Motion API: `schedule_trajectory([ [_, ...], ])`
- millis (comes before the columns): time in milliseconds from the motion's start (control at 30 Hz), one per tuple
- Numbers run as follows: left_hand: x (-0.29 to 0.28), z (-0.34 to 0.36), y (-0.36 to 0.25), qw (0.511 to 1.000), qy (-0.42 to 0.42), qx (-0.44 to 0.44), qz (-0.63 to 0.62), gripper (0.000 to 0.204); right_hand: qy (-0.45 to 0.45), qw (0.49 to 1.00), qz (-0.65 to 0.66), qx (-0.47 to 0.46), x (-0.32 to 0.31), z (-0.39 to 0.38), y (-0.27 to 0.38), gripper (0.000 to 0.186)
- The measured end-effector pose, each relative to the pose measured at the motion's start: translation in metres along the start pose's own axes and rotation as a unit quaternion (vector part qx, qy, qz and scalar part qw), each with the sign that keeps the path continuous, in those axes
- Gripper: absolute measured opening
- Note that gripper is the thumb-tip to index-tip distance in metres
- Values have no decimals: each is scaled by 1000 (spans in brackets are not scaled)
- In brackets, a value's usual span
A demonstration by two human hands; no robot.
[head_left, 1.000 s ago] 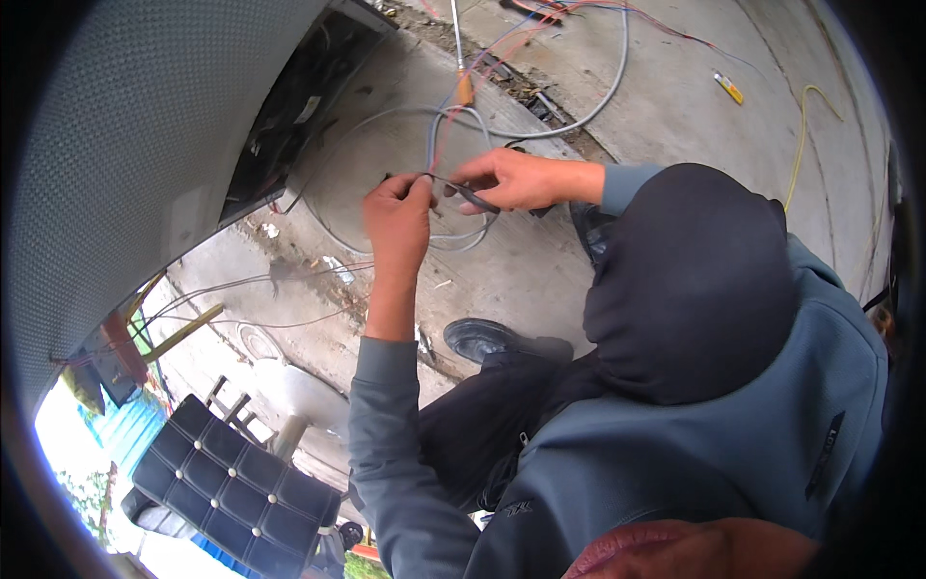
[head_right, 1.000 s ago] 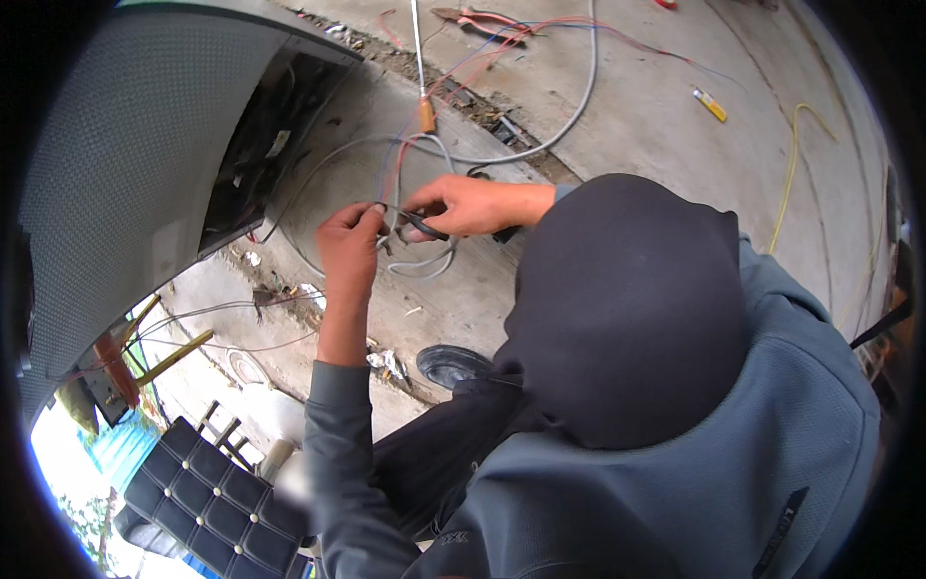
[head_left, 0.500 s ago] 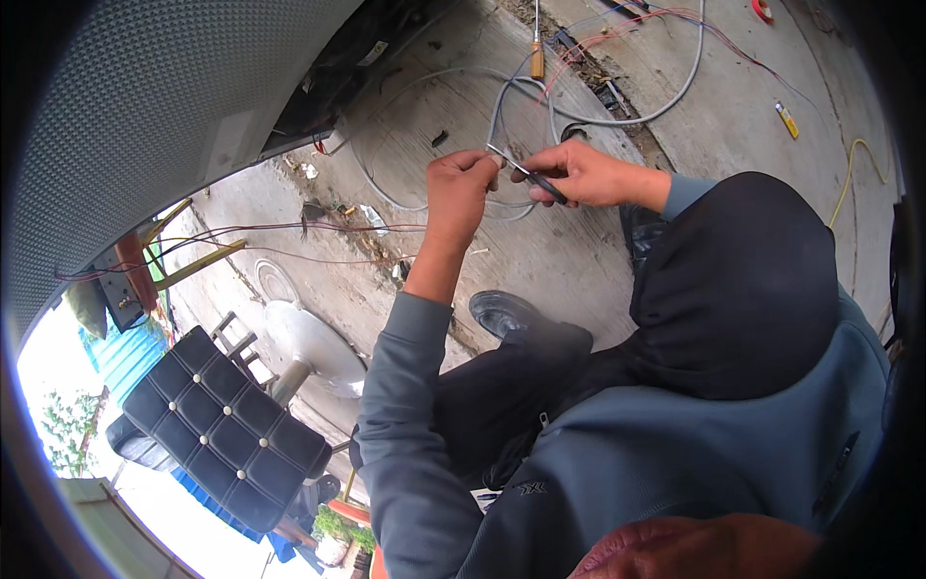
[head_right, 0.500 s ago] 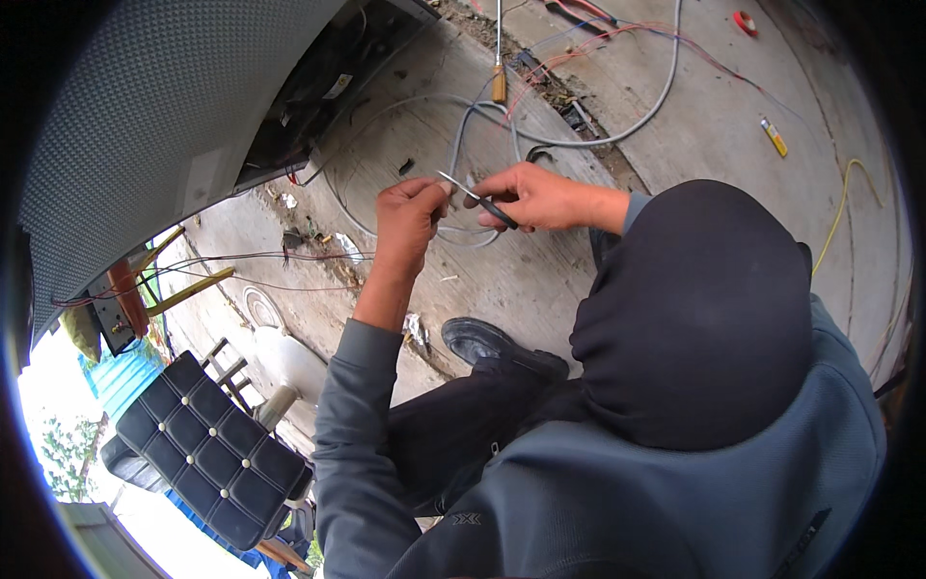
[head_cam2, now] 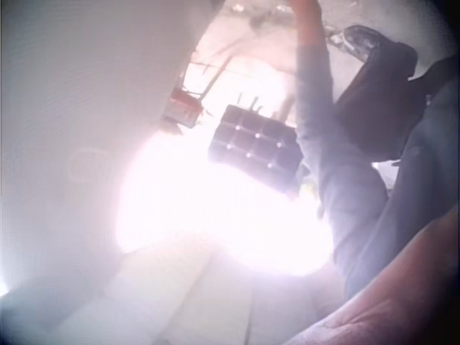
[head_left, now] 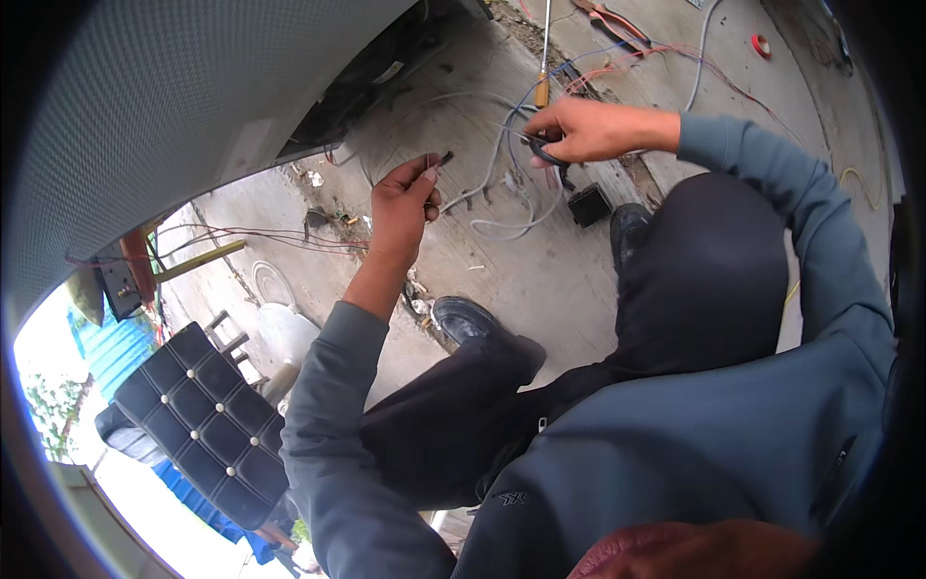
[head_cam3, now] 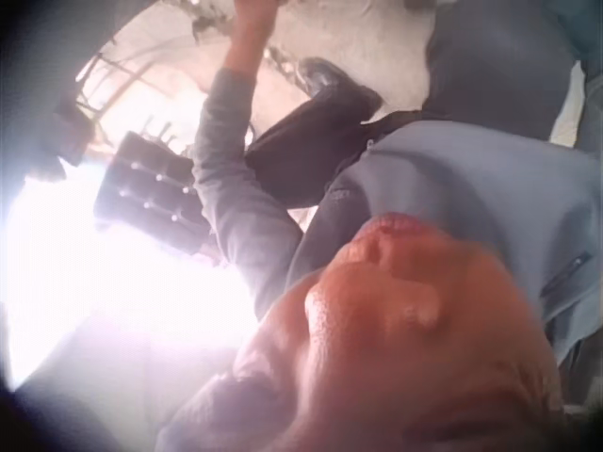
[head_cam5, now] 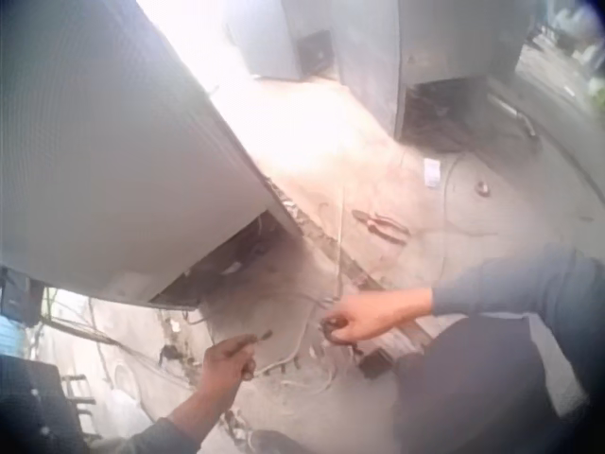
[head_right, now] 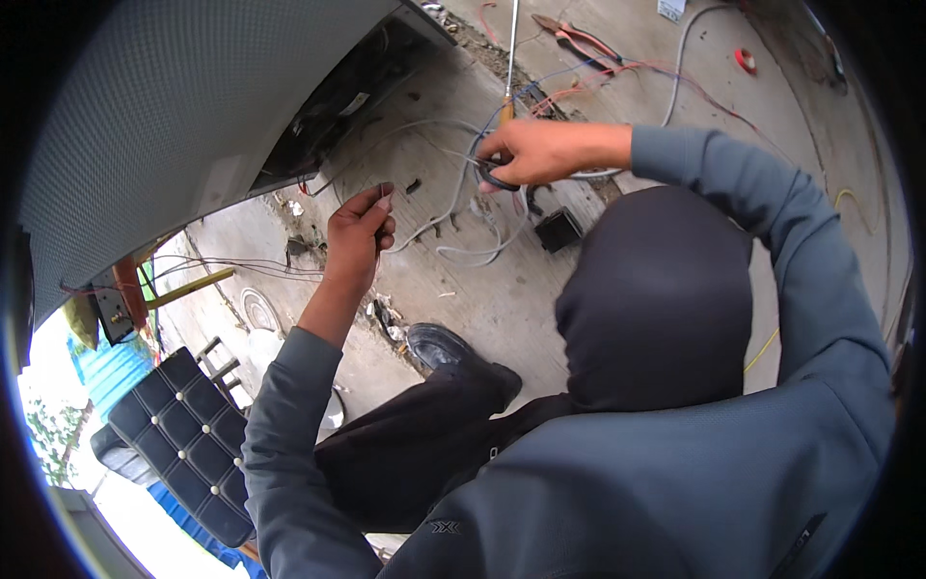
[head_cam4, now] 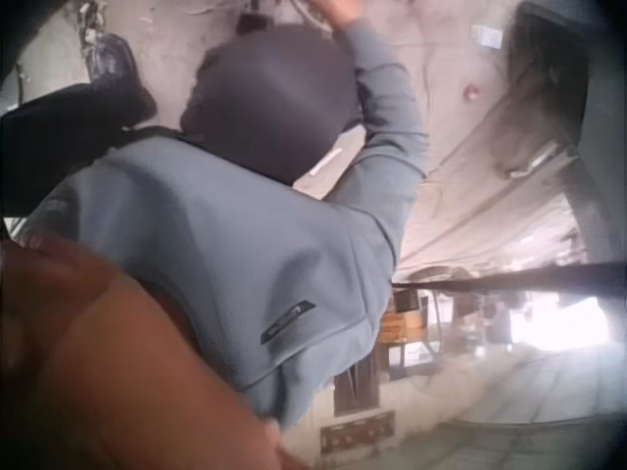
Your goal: The person sits on the ground and works on the underside of an electronic device. They use pliers to strip and twist wires, then use a lighter to heat and seal the connections.
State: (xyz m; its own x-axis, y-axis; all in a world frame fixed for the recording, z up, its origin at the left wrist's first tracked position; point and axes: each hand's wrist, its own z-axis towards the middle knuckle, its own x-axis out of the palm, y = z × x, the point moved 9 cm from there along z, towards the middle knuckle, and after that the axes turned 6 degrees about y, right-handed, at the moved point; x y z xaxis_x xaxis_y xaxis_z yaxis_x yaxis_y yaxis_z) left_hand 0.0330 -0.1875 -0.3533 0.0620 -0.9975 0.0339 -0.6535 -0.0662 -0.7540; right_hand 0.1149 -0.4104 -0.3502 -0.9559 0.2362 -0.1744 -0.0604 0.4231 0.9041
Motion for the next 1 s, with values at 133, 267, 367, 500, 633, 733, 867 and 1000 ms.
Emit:
schedule_trajectory([
  [133,-12,3,-11,1000,-22,9,2,27,-24,984,-176,23,-21,16,41,39],
  [267,-32,13,2,999,3,-15,-47,24,-48,975,-217,7,-7,33,77,40],
  [367,-43,20,4,997,46,11,-65,24,-37,981,-189,32,5,45,89,41],
  [500,-53,37,6,993,60,30,-93,19,-93,982,-145,80,18,49,89,40],
  [633,-87,23,8,984,60,41,-161,16,-159,981,-98,49,51,75,97,44],
  [733,-124,5,-6,993,23,46,-109,14,-167,984,-17,67,84,108,97,39],
  [867,-166,-45,-12,989,-79,66,-102,12,-212,972,100,-22,127,172,124,31],
  [1000,-203,-91,-18,972,-184,126,-78,14,-202,967,94,-120,160,205,156,40],
])
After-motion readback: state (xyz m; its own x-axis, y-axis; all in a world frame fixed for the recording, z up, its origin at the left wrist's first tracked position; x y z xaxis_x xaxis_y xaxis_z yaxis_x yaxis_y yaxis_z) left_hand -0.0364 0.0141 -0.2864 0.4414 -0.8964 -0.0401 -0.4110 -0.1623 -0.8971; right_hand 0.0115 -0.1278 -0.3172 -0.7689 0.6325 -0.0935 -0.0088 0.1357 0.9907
